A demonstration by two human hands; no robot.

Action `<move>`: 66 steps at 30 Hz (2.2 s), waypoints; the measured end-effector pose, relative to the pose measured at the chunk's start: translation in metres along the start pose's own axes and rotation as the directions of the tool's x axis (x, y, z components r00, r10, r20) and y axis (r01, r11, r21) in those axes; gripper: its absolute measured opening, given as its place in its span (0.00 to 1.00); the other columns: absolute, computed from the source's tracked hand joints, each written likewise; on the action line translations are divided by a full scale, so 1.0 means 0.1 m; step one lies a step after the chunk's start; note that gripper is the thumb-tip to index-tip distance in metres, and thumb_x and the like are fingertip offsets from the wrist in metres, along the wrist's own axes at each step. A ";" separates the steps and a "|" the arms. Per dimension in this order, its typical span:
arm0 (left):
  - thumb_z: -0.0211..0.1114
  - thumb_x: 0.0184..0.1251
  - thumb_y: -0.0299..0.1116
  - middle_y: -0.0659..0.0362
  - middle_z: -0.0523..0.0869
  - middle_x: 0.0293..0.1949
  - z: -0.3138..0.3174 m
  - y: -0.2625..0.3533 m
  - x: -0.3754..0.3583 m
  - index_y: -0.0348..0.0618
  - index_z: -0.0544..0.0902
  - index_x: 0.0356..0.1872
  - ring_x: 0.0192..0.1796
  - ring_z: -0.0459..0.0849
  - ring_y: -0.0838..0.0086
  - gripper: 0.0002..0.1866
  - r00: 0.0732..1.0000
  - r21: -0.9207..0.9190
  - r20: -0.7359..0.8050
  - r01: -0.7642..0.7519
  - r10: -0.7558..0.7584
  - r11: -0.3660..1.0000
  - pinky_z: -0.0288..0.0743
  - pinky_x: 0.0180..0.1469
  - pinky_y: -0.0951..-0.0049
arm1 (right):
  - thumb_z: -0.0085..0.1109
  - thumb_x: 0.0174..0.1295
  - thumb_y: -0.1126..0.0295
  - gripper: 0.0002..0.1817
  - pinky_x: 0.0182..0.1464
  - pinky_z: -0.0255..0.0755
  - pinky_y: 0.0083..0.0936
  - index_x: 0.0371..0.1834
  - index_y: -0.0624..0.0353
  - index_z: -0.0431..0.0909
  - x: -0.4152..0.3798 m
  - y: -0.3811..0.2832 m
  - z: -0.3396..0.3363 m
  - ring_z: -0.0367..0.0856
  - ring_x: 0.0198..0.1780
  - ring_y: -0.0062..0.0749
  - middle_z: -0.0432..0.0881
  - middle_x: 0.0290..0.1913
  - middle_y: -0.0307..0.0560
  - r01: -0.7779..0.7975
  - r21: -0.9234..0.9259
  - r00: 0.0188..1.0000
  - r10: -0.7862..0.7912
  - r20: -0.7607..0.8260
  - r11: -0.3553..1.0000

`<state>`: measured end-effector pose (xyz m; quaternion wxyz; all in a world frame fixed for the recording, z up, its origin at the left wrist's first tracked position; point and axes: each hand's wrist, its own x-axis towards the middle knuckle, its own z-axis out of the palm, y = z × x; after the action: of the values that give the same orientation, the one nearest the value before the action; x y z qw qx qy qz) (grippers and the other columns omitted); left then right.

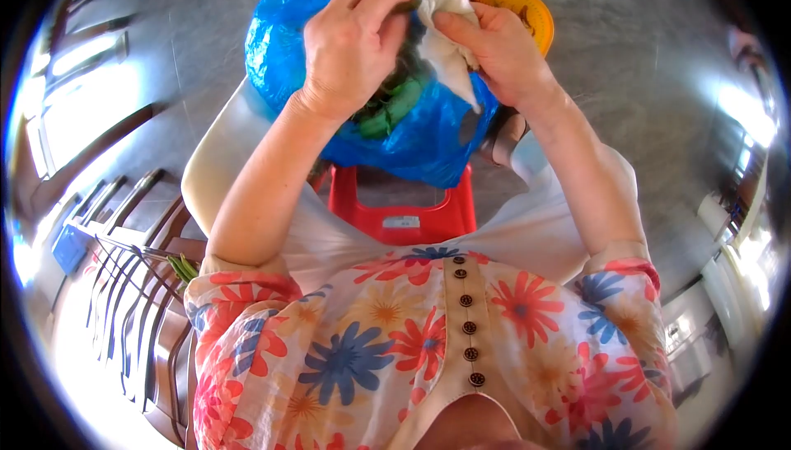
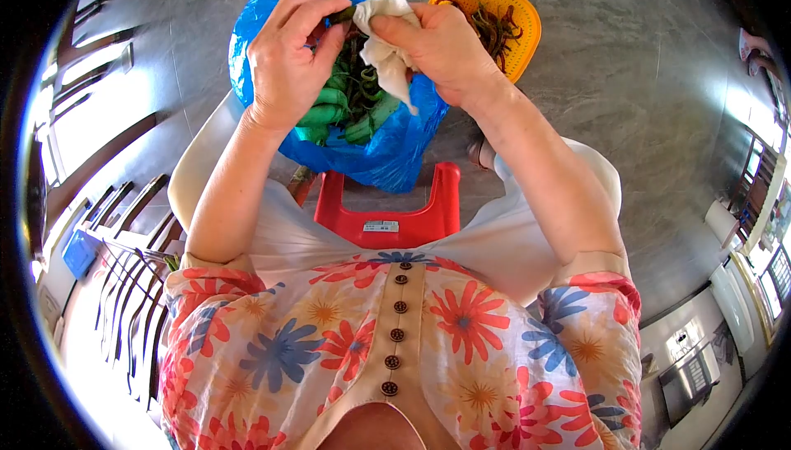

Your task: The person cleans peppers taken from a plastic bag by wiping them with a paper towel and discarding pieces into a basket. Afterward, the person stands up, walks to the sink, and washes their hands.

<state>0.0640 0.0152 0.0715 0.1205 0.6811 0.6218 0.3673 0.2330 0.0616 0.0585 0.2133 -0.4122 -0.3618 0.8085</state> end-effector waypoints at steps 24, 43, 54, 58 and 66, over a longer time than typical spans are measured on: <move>0.63 0.52 0.35 0.58 0.81 0.30 1.01 -0.03 0.22 0.46 0.82 0.39 0.31 0.82 0.71 0.12 0.948 -0.049 0.319 0.007 0.009 0.999 0.75 0.36 0.74 | 0.46 0.63 0.73 0.11 0.36 0.76 0.25 0.47 0.64 0.70 -0.19 -0.80 -0.73 0.80 0.37 0.33 0.79 0.39 0.48 0.498 0.370 0.866 -0.425 -0.265 0.784; 0.52 0.56 0.31 0.52 0.83 0.40 1.72 -1.13 -0.99 0.47 0.83 0.37 0.43 0.81 0.56 0.12 0.850 0.461 0.464 0.007 -0.248 0.887 0.74 0.47 0.61 | 0.43 0.65 0.72 0.12 0.35 0.72 0.21 0.46 0.68 0.68 -0.26 -0.70 -0.47 0.77 0.34 0.28 0.77 0.37 0.48 0.378 0.230 0.920 -0.337 -0.200 0.897; 0.60 0.51 0.36 0.51 0.83 0.34 0.77 -1.14 -0.32 0.49 0.83 0.34 0.41 0.81 0.56 0.10 0.455 0.648 0.658 0.064 -0.600 0.759 0.75 0.43 0.59 | 0.47 0.63 0.70 0.10 0.33 0.72 0.18 0.44 0.64 0.72 -0.18 -0.70 -0.30 0.78 0.31 0.24 0.79 0.34 0.42 0.198 -0.015 0.954 -0.196 -0.228 0.980; 0.58 0.52 0.39 0.53 0.82 0.30 -0.05 -0.83 0.08 0.48 0.83 0.35 0.34 0.80 0.59 0.12 0.661 0.359 0.704 -0.018 -0.258 0.933 0.73 0.37 0.61 | 0.49 0.62 0.71 0.09 0.33 0.73 0.17 0.41 0.63 0.74 -0.10 -0.52 -0.34 0.79 0.32 0.22 0.80 0.33 0.40 0.212 -0.307 0.976 -0.218 0.016 0.928; 0.65 0.49 0.26 0.56 0.77 0.25 -0.21 -0.04 0.18 0.41 0.81 0.33 0.28 0.76 0.64 0.08 0.860 -0.025 0.488 -0.159 0.151 0.987 0.69 0.30 0.73 | 0.51 0.62 0.58 0.16 0.31 0.66 0.16 0.38 0.62 0.78 -0.08 -0.25 0.05 0.72 0.30 0.15 0.77 0.31 0.33 0.028 -0.548 0.962 0.125 0.242 0.836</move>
<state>0.0467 0.0269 0.0899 0.2381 0.8003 0.5176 0.1870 0.2351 0.0708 0.0836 0.0154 -0.3519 -0.5920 0.7249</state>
